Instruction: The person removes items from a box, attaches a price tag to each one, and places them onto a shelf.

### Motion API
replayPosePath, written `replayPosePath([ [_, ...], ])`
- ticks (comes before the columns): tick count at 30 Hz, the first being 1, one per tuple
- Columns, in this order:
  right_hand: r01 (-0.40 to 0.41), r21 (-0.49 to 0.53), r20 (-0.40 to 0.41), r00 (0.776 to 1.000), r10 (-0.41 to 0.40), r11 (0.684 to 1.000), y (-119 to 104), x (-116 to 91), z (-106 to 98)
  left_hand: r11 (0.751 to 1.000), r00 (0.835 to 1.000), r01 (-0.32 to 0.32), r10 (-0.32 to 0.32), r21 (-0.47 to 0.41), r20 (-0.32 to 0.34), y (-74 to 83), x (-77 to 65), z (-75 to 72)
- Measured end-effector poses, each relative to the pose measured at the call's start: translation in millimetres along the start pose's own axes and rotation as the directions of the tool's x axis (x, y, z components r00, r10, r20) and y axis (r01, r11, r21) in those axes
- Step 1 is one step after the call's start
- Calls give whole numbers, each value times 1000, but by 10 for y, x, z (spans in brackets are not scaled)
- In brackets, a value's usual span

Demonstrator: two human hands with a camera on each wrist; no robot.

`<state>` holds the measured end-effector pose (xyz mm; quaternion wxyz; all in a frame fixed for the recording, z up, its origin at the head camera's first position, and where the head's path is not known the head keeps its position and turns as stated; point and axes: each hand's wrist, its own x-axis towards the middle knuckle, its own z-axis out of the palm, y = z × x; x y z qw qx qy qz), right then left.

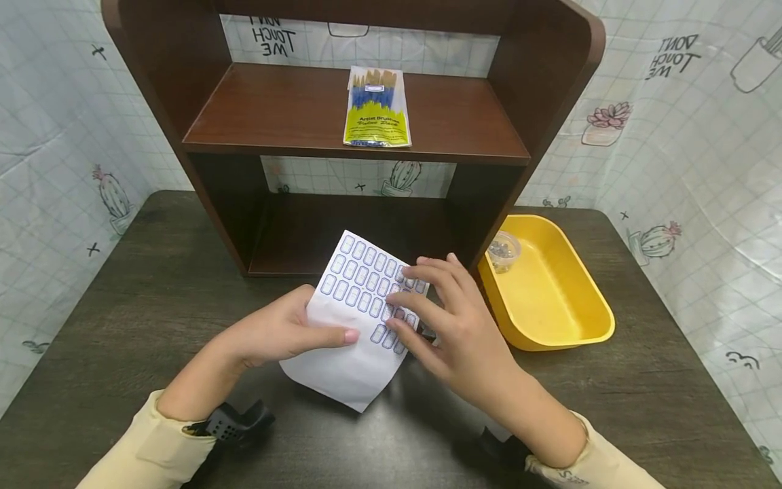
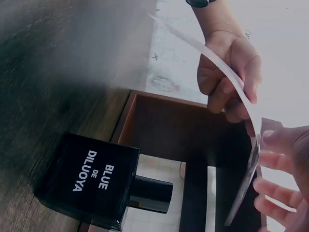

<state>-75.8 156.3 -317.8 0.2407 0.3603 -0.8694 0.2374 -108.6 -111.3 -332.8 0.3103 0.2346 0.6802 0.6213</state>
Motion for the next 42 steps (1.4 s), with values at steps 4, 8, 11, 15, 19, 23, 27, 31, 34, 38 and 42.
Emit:
replayPosePath([
  [4,47,50,33,998,-49,998,-34,-22,-11,1000,1000,-13,13,5,-2,22,1,20],
  [8,94,63,26,995,-95,994,-60,-25,-5,999,999,-31,32,35,-3,37,-3,28],
  [11,108,90,15,994,-110,990,-74,-18,2,997,999,-52,52,54,2,45,-7,32],
  [15,97,136,8,995,-99,986,-80,-21,14,992,996,-93,91,87,17,55,-11,37],
  [19,76,172,8,997,-79,982,-77,-27,24,983,992,-128,125,133,31,72,-14,46],
  [23,69,183,0,998,-70,981,-82,-32,31,983,992,-124,122,137,19,86,-23,59],
  [27,86,170,-12,996,-85,982,-89,-36,45,990,996,-87,89,107,-16,79,-28,63],
  [31,119,154,-31,993,-116,981,-87,-42,63,995,996,-56,62,88,-69,68,-21,68],
  [34,143,151,-49,989,-137,978,-79,-42,77,996,992,-42,50,74,-112,69,-21,78],
  [38,156,161,-55,987,-149,975,-72,-43,89,997,986,-28,39,65,-165,63,-28,82],
  [42,136,196,-49,990,-129,971,-77,-48,94,999,980,-17,27,50,-197,42,-46,63],
])
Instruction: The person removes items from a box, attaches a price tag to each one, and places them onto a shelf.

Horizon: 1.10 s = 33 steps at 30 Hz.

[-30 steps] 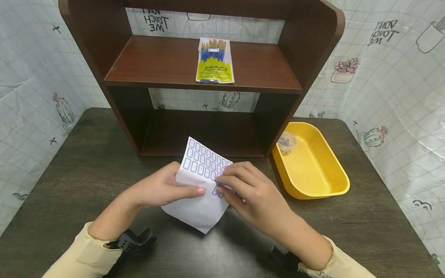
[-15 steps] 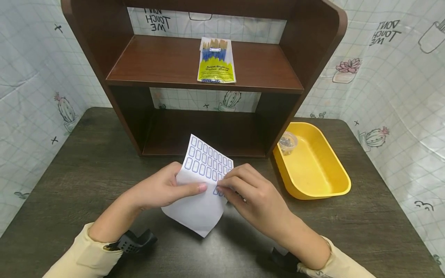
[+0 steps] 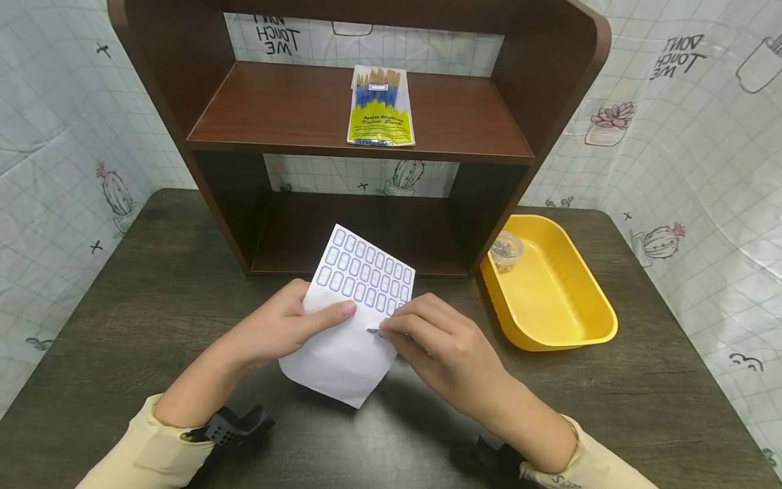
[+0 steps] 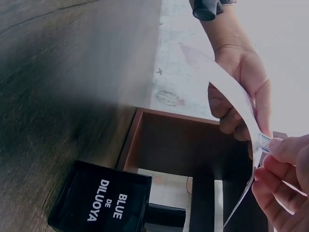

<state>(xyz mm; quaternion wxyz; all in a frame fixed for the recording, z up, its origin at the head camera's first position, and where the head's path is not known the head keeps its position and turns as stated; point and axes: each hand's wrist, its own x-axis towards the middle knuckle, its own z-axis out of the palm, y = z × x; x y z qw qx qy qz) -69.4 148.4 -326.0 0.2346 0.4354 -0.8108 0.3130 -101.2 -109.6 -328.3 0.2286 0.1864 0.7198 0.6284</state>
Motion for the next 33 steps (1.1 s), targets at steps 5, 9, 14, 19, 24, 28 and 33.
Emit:
replayPosePath([
  [5,-65,97,-9,998,66,993,-9,-10,-27,1000,1000,13,-13,-18,-24,-41,-20,-51],
  [9,-104,160,-20,994,109,982,1,-22,-65,999,998,34,-34,2,-61,-85,-39,-107],
  [14,-121,191,-34,991,130,974,42,-69,-101,995,992,85,-80,48,-101,-146,-81,-170],
  [19,-135,220,-61,987,151,966,92,-137,-127,984,981,149,-134,101,-141,-202,-115,-201],
  [24,-197,225,-74,973,219,954,111,-202,-166,966,973,203,-181,161,-143,-315,-121,-240],
  [28,-243,233,-74,961,266,942,121,-243,-189,950,972,221,-197,222,-125,-418,-116,-283],
  [33,-239,254,-83,960,267,937,141,-296,-198,900,969,234,-187,368,-160,-535,-72,-323],
])
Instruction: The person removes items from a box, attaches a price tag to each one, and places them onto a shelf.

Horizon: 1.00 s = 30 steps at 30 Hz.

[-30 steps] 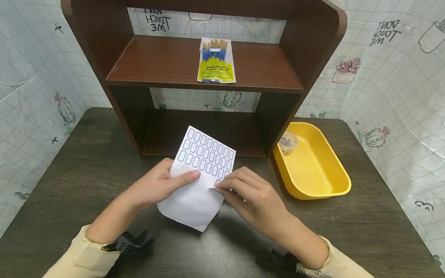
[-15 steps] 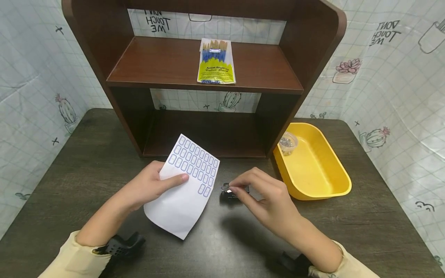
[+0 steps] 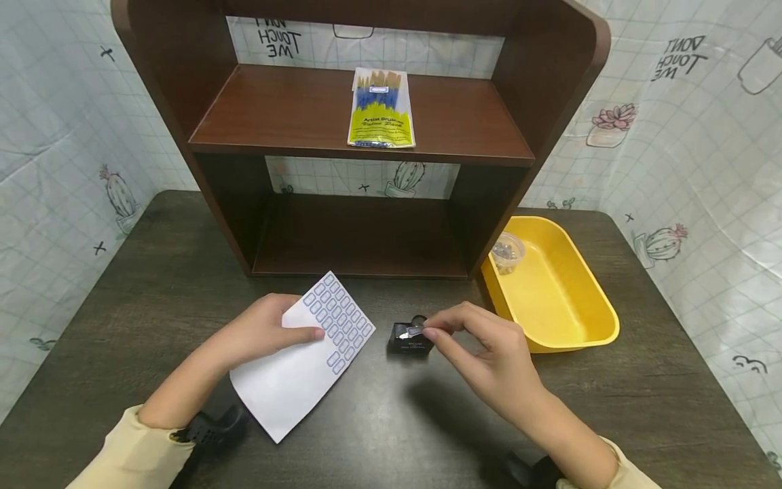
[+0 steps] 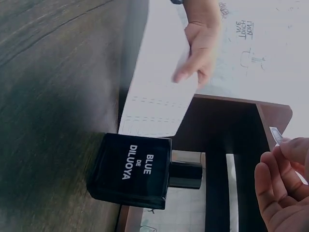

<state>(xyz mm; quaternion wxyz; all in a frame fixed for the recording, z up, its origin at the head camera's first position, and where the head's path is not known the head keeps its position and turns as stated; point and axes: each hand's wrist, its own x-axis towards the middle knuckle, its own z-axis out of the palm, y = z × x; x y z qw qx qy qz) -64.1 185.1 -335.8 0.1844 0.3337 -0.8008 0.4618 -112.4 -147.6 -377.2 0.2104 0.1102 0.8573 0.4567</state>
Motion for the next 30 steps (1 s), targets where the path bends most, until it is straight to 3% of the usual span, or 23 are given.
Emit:
replayPosePath([
  [5,-43,24,20,999,43,999,12,-48,-22,981,996,53,-40,184,-77,-35,33,13],
  [11,-77,19,67,995,76,997,38,-112,-23,925,982,152,-103,347,-157,-42,40,43],
  [16,-85,42,88,993,81,996,54,-141,-35,883,967,222,-147,413,-207,-63,59,78],
  [21,-103,59,107,990,97,993,57,-157,-36,851,963,233,-136,470,-231,-85,58,114],
  [30,-191,37,123,975,186,981,61,-182,-34,835,959,221,-92,505,-266,-98,46,151],
])
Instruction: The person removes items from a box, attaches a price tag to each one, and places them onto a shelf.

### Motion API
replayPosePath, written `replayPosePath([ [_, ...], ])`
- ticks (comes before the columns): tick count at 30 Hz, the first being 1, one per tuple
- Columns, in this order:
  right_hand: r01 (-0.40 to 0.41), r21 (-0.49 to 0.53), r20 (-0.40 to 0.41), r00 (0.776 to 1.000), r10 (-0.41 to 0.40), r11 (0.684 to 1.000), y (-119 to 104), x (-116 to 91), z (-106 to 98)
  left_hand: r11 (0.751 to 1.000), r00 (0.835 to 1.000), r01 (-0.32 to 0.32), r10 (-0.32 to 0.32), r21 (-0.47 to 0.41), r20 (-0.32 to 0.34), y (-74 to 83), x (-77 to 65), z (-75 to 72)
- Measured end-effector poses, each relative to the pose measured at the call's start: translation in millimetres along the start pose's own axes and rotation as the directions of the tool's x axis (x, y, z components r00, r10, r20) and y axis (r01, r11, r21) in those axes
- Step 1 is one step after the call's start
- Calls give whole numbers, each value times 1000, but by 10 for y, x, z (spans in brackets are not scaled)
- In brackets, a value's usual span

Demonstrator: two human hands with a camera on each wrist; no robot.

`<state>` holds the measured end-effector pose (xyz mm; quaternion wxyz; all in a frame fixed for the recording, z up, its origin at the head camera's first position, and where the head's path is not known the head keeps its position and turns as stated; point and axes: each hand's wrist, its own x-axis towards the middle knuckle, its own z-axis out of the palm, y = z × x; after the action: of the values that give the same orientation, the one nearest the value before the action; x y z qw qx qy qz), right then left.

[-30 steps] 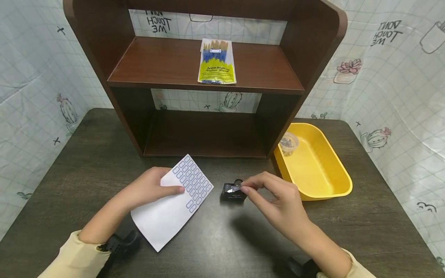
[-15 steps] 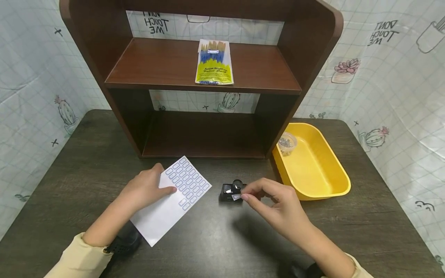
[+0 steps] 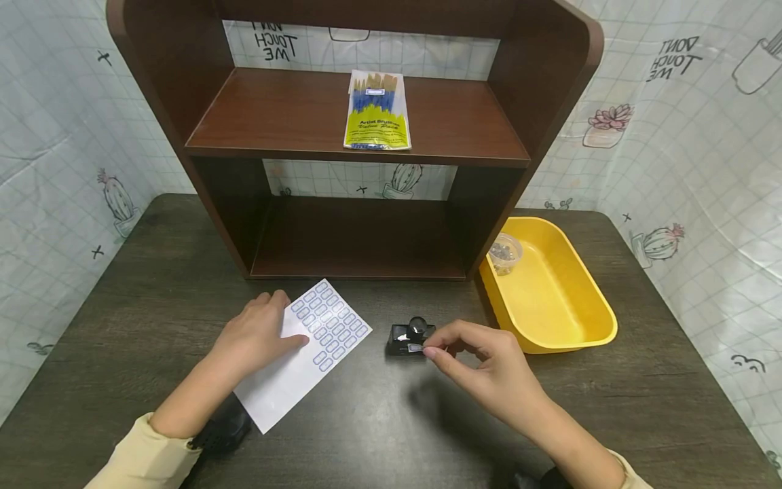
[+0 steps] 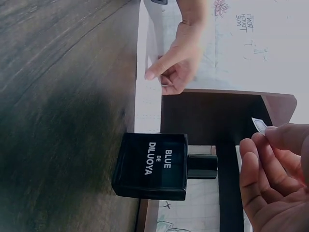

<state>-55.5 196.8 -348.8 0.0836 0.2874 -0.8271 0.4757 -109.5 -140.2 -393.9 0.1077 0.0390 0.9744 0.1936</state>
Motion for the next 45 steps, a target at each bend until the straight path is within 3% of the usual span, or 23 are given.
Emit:
replayPosePath([
  [10,-30,39,-52,998,32,999,25,-50,10,999,1000,11,-11,32,-1,1,-9,-18],
  [20,-136,-3,-50,990,135,991,119,-143,17,997,1000,18,-19,71,6,6,-11,-37],
  [25,-191,-22,-16,982,191,981,181,-173,62,998,999,1,2,57,-45,3,-4,-79],
  [29,-234,-34,9,972,234,972,214,-182,103,998,993,-65,66,7,-95,18,16,-107],
  [32,-251,-42,27,967,252,967,241,-180,128,987,986,-143,136,-76,-94,38,30,-106],
  [35,-268,-49,48,962,270,962,270,-175,149,958,971,-234,224,-166,-79,61,41,-101],
  [39,-290,-61,68,953,294,955,311,-168,174,906,940,-341,337,-252,-62,106,56,-86],
  [45,-314,-76,72,945,319,947,374,-155,228,858,904,-415,427,-303,-31,216,80,-34],
])
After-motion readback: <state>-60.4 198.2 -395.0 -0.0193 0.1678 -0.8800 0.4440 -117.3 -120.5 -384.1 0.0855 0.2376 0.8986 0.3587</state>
